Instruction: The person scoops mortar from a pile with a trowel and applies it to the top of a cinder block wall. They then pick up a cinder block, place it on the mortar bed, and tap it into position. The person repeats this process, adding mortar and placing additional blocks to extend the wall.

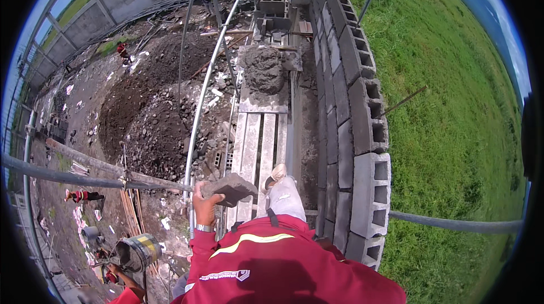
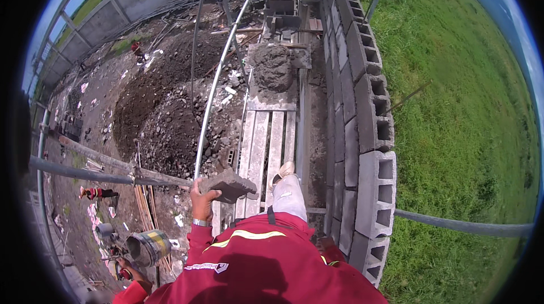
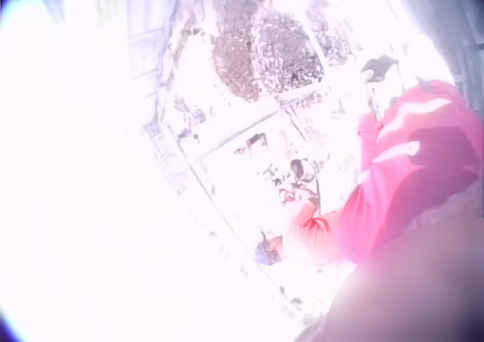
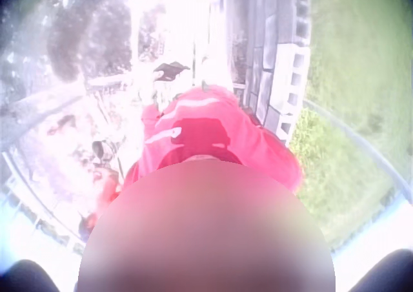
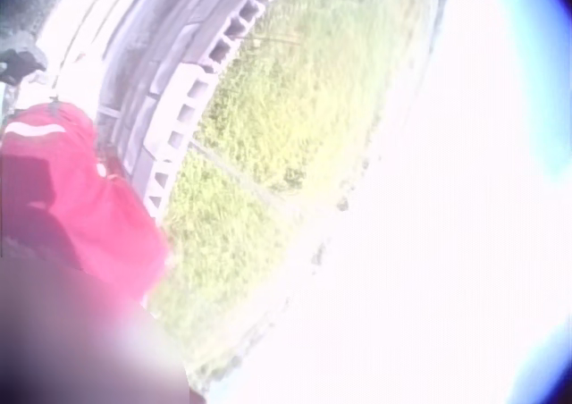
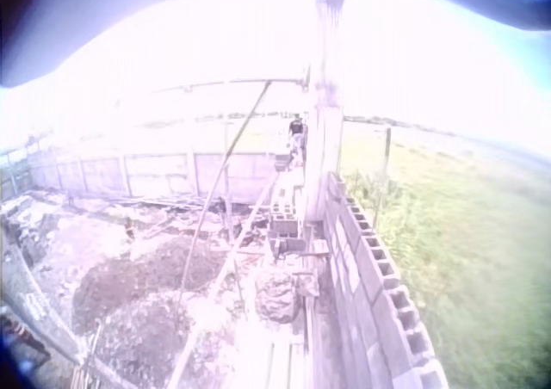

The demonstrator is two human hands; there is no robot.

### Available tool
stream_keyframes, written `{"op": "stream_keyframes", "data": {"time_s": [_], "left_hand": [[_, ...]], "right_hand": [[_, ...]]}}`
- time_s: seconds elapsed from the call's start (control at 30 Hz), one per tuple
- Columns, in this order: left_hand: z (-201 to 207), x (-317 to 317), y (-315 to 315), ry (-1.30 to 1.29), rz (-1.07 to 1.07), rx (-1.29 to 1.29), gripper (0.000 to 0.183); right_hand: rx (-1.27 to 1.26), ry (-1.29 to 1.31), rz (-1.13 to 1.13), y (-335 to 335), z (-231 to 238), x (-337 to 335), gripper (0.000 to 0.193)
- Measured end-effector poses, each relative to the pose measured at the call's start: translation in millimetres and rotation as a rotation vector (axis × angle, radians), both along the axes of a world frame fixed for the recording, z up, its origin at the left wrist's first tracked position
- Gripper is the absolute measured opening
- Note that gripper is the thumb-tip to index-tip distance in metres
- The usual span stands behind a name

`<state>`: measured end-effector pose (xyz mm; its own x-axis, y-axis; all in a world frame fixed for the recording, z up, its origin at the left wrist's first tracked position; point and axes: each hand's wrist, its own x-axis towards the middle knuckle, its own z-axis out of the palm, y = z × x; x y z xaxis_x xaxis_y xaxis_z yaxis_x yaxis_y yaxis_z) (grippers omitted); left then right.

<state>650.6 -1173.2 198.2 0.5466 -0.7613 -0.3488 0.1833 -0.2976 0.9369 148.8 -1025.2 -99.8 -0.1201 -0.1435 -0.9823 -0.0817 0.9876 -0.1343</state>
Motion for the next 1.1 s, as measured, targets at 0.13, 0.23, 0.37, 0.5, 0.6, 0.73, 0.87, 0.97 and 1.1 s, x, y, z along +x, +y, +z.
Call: {"op": "stream_keyframes", "data": {"time_s": [0.13,0.23,0.37,0.5,0.6,0.73,0.87,0.97,1.1], "left_hand": [[12,-23,-113,0.17,0.009,0.016,0.059],[28,-34,-184,0.151,-0.015,0.024,0.062],[54,-43,-250,0.385,-0.029,-0.016,0.062],[59,-46,-317,0.496,-0.096,-0.067,0.063],[50,-44,-369,0.58,-0.187,-0.094,0.065],[28,-35,-457,0.66,-0.243,-0.065,0.064],[10,-18,-571,0.685,-0.333,-0.108,0.065],[1,-3,-657,0.694,-0.298,-0.116,0.076],[-11,47,-725,0.473,-0.25,0.01,0.074]], "right_hand": [[-0.306,0.015,-0.141,-177,17,4,0.018],[-0.637,0.026,-0.065,-320,73,27,0.046],[-1.04,-0.018,0.358,-458,200,91,0.088],[-1.237,-0.143,0.632,-535,315,163,0.096],[-1.257,-0.185,0.765,-575,354,201,0.09],[-1.316,-0.063,0.773,-649,346,232,0.061],[-1.34,0.139,0.804,-749,317,247,0.046],[-1.361,0.162,0.669,-833,301,263,0.046],[-1.231,0.38,0.562,-938,304,257,0.045]]}}
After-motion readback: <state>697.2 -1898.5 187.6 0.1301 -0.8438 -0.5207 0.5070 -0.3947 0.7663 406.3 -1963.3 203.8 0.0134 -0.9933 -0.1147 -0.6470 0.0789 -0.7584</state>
